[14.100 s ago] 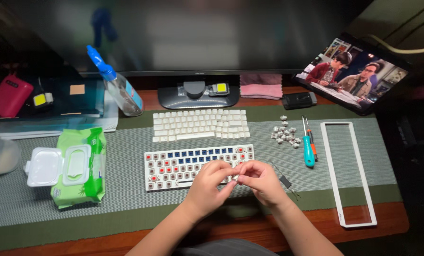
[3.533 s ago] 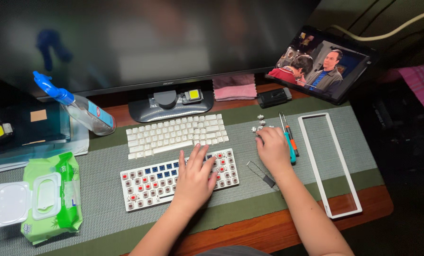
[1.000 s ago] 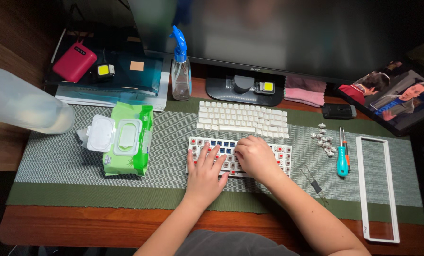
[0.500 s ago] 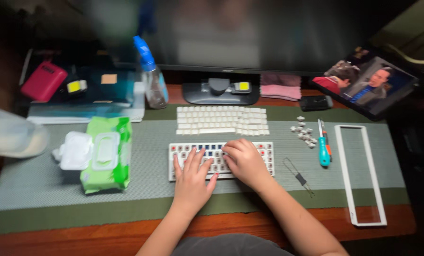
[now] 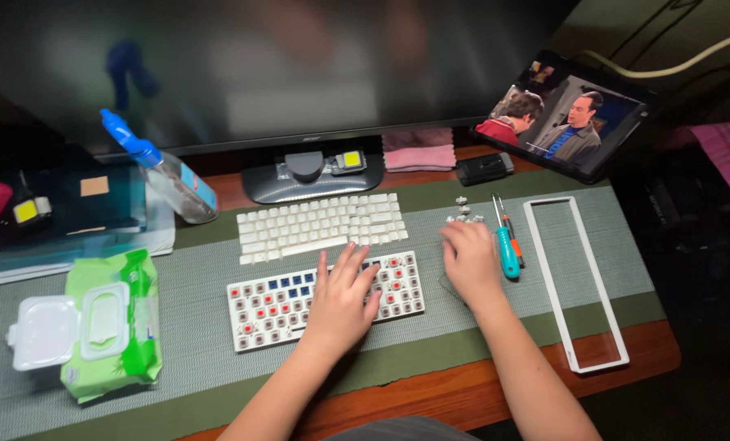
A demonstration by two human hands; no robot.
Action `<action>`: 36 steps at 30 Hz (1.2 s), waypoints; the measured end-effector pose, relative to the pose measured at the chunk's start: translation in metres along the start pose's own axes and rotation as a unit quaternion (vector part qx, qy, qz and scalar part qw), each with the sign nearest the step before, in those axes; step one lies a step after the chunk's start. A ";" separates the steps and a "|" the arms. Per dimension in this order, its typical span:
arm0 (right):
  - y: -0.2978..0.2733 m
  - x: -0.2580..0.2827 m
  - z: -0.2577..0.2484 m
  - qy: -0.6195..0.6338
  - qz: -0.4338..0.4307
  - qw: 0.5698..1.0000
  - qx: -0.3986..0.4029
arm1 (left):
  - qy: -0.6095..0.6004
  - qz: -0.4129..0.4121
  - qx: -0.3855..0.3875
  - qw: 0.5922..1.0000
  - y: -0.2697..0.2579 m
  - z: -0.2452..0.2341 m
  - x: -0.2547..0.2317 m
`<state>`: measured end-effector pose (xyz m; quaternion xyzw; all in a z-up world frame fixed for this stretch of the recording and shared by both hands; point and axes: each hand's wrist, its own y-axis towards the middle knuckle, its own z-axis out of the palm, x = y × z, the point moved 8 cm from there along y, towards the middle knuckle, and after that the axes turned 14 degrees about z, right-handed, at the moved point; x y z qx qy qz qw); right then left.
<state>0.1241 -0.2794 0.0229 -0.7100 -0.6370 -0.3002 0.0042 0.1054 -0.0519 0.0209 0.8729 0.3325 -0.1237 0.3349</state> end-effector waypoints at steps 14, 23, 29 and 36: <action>-0.003 -0.023 0.050 0.234 0.256 0.917 0.196 | -0.001 -0.018 -0.036 0.999 -0.017 -0.014 0.006; -0.077 0.076 0.088 0.579 0.234 0.665 0.410 | -0.083 0.056 -0.128 0.987 -0.038 -0.061 -0.009; -0.106 0.084 0.117 0.580 0.324 0.616 0.424 | -0.047 0.051 -0.145 0.987 -0.060 -0.082 -0.010; -0.120 0.102 0.130 0.533 0.342 0.621 0.462 | -0.021 0.028 -0.166 0.985 -0.083 -0.090 -0.003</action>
